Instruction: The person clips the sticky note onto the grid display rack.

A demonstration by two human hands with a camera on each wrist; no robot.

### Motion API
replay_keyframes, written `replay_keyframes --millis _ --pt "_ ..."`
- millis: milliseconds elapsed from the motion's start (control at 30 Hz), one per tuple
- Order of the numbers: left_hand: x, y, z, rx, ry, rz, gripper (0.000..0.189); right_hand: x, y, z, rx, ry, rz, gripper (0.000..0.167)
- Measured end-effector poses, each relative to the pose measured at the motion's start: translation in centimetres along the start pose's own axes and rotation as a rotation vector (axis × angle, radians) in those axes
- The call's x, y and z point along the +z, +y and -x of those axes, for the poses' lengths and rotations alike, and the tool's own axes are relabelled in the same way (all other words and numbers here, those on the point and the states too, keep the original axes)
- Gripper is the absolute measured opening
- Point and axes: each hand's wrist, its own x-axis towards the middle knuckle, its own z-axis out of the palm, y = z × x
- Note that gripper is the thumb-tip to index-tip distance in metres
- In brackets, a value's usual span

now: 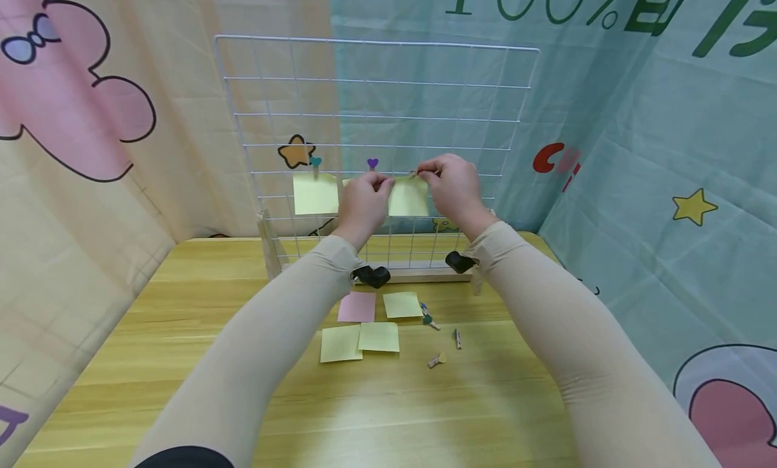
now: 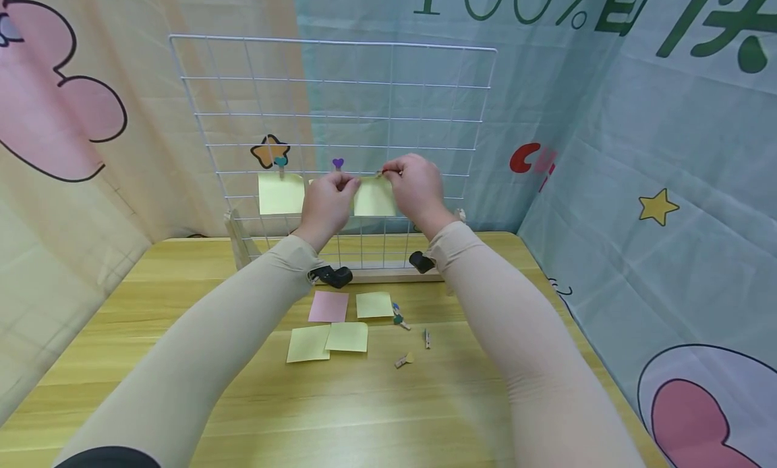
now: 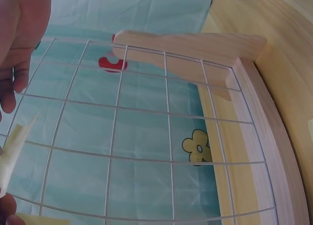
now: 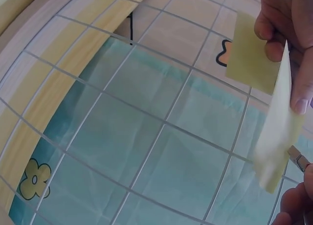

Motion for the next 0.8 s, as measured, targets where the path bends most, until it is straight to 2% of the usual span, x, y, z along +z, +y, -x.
replay_keyframes --millis 333,800 --pt "0.47 -0.1 -0.18 0.009 0.038 -0.023 0.029 0.02 -0.2 -0.46 0.007 -0.012 0.027 0.022" --pt "0.66 -0.35 -0.39 0.021 0.059 -0.03 0.028 -0.02 -0.39 -0.92 0.009 -0.046 0.063 0.022"
